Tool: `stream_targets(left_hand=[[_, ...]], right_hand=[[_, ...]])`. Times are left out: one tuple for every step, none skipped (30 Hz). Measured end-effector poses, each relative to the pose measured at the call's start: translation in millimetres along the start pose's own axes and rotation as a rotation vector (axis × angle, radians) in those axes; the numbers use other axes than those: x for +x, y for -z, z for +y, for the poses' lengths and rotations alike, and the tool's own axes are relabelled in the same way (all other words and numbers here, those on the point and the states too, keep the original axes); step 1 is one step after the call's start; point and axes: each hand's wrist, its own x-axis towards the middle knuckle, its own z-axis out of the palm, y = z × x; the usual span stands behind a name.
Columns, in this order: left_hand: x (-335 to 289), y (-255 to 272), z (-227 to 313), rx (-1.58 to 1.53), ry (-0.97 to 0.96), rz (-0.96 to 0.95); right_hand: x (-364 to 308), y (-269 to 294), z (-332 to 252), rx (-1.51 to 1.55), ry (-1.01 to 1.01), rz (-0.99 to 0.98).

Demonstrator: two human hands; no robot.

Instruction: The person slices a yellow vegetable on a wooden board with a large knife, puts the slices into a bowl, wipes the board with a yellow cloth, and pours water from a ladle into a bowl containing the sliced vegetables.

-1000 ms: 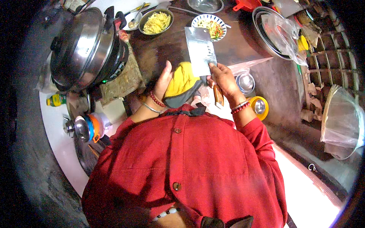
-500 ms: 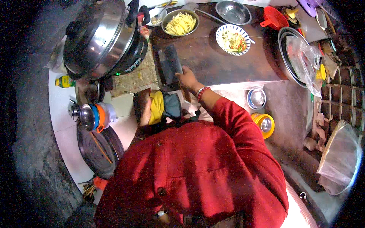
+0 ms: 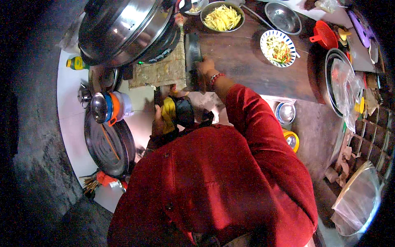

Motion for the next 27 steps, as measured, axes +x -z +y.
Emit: stream_targets(left_hand=[[-3,-8,4,-0.007,0.007,0.004],[-9,-32,20,-0.060,0.056,-0.023],[-13,-47,31,-0.108,0.100,-0.048],[-10,-42,26,-0.108,0.100,-0.050],[-8,-31,20,-0.045,0.139,-0.035],[-7,-19,13,0.018,0.179,-0.023],[-13,-27,20,0.013,0.182,-0.017],[-24,-49,39,0.095,0.152,0.034],[-34,-61,52,0.179,0.117,0.094],[-34,-63,55,0.178,0.117,0.092],[-34,-64,57,0.239,0.081,0.084],[-35,-67,60,0.268,0.064,0.081],[-36,-69,61,0.298,0.047,0.078],[-38,-73,63,0.202,0.042,0.060],[-38,-73,63,0.154,0.042,0.053],[-39,-73,63,0.104,0.039,0.045],[-40,-69,62,0.126,0.032,0.074],[-40,-62,59,0.136,0.027,0.095],[-38,-59,56,0.146,0.022,0.104],[-34,-53,47,0.087,0.066,0.103],[-31,-46,39,0.028,0.109,0.104],[-31,-45,39,0.027,0.112,0.106],[-32,-44,39,0.028,0.166,0.104],[-32,-44,40,0.029,0.220,0.102],[-34,-45,42,0.026,0.221,0.110],[-36,-48,46,0.087,0.211,0.132],[-36,-49,47,0.147,0.203,0.152]], right_hand=[[2,1,-2,-0.108,-0.029,-0.026],[11,8,1,-0.114,-0.036,-0.013],[23,16,0,-0.262,-0.045,-0.017],[28,18,-1,-0.407,-0.051,-0.030],[23,11,-14,-0.405,-0.045,-0.048],[20,7,-28,-0.520,-0.053,-0.136],[14,10,-42,-0.582,-0.063,-0.178],[7,17,-58,-0.644,-0.072,-0.216],[-5,19,-76,-0.727,-0.034,-0.255],[-10,23,-84,-0.811,0.000,-0.282],[-9,25,-82,-0.813,-0.001,-0.281],[-8,26,-79,-0.888,0.102,-0.258],[-10,27,-79,-0.962,0.203,-0.236],[-10,26,-78,-0.963,0.202,-0.237],[-10,26,-78,-1.050,0.180,-0.268],[-11,24,-81,-1.138,0.159,-0.301],[-19,18,-95,-1.136,0.166,-0.312],[-27,11,-108,-1.152,0.249,-0.336],[-32,7,-119,-1.171,0.327,-0.346],[-30,0,-113,-1.174,0.323,-0.345],[-27,-10,-104,-1.027,0.631,-0.332],[-29,-19,-101,-0.858,0.928,-0.316],[-29,-29,-99,-0.857,0.926,-0.319],[-31,-38,-97,-0.932,1.060,-0.283],[-33,-45,-95,-1.002,1.198,-0.248],[-32,-48,-94,-0.997,1.200,-0.255],[-30,-50,-93,-1.005,1.205,-0.241]])
